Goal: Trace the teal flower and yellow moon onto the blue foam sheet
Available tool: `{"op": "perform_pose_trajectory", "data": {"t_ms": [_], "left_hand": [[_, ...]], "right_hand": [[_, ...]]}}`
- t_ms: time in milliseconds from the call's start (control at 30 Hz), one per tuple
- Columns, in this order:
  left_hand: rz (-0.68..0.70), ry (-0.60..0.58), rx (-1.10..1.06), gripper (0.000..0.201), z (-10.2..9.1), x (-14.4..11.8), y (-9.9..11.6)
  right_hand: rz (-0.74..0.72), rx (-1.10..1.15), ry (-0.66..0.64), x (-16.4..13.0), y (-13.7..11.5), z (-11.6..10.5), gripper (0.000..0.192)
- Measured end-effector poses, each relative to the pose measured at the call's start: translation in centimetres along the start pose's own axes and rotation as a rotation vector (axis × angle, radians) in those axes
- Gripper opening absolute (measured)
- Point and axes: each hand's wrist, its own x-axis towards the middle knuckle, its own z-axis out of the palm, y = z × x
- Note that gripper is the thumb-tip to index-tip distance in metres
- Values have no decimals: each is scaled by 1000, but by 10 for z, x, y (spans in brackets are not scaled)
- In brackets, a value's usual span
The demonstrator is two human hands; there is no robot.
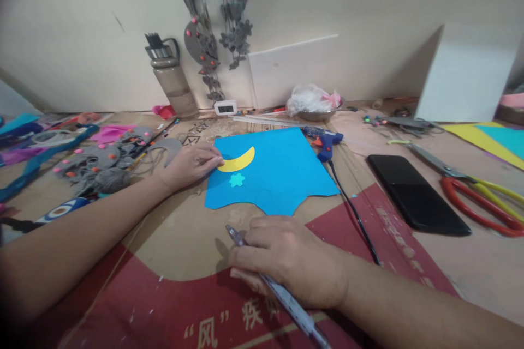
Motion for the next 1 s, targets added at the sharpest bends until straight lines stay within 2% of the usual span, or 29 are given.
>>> {"op": "perform_pose_trajectory", "data": {"t_ms": [267,400,633,833,1000], "left_hand": [[12,10,-9,35,0,0,0],[-7,71,-14,34,0,-1,1],[-130,219,-15,37,-5,-3,7],[-320,354,-20,40,-7,-1,-3],[-398,358,-61,42,-7,0,-7]], "right_hand": [[-1,-4,0,0,1,1,27],[11,-16,-23,0,0,1,26],[18,-16,-2,1,-1,0,27],[9,14,17,1,0,2,26],[-3,22,53,-1,4,5,19]]}}
